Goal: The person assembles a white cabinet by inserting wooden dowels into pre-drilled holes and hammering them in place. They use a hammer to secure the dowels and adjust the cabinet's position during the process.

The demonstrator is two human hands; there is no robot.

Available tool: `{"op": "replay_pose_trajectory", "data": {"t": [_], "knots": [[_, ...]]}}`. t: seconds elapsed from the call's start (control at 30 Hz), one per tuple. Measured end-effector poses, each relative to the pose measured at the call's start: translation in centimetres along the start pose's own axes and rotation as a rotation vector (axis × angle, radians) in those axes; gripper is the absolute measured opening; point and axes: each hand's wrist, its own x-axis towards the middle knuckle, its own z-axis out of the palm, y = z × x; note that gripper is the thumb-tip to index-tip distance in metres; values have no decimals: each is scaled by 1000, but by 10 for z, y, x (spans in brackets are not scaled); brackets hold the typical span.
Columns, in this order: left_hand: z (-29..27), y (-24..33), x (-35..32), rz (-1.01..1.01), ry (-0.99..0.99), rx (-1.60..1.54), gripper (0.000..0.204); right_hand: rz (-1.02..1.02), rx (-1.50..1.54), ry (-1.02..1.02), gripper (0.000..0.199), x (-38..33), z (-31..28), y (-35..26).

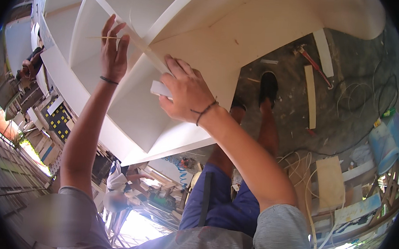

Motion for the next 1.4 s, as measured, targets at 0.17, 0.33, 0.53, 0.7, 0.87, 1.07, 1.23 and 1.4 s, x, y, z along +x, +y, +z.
{"op": "replay_pose_trajectory", "data": {"t": [0.17,0.33,0.53,0.7,0.87,1.07,1.23,1.4], "knots": [[20,-11,-48,-535,133,-558,45,21,80,-57,32,31,0,-13],[15,-5,-28,-904,190,-613,56,24,43,-104,31,37,-6,-25],[15,4,-15,-1035,96,-100,46,168,29,-163,33,44,-55,-48],[6,12,-11,-1079,67,-113,35,229,229,446,32,93,-77,-79],[1,16,-3,-1091,30,-151,29,-10,-430,177,31,187,-24,-62],[4,12,-6,-1086,14,-155,25,52,-517,97,28,181,18,-51],[4,7,-6,-1059,0,-162,24,25,-557,135,29,181,27,-49],[5,8,-7,-1053,30,-162,22,-48,-556,153,29,192,31,-41]]}}
